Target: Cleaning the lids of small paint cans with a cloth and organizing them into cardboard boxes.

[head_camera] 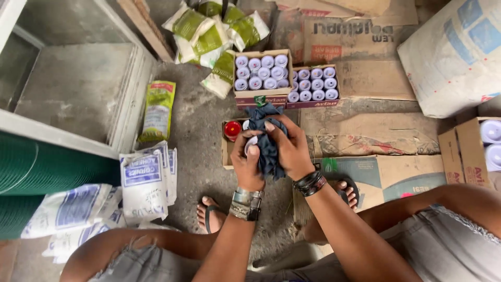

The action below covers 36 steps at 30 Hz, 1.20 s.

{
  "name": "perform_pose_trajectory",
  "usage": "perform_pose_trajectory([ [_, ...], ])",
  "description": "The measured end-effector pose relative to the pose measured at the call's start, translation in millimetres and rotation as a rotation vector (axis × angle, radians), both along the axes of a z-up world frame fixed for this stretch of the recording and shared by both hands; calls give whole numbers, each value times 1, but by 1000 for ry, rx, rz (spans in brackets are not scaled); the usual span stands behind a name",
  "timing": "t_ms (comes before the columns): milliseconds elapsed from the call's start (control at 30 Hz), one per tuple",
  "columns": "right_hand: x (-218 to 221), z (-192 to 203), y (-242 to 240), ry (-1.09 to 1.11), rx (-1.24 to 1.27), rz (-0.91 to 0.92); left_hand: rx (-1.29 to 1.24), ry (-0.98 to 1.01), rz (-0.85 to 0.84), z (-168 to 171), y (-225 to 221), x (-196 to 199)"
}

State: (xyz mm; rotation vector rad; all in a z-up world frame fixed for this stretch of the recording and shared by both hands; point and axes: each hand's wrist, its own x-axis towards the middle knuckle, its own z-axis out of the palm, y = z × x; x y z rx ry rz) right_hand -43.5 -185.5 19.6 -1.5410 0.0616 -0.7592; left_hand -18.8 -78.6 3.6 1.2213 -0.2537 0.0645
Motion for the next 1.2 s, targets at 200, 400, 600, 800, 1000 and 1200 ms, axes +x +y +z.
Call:
perform_pose_trajectory([
  [200, -20, -82, -44, 112, -434, 98, 29, -58, 89, -16, -21, -3],
  [400, -30, -137, -52, 350, -466, 232, 327, -222, 190, -80, -26, 12],
  [600, -12, -118, -67, 706, -110, -65, 629, -124, -195, -71, -24, -3],
  [800, -17, -146, -67, 1044, -349, -273, 762, 10, -159, -149, -26, 8],
  [1000, -18, -128, -68, 972, -232, -368, 932, 27, -133, -213, -62, 48],
  [1200, -10, -143, -73, 1107, -192, -285, 1191, -488, 82, -288, -94, 83],
])
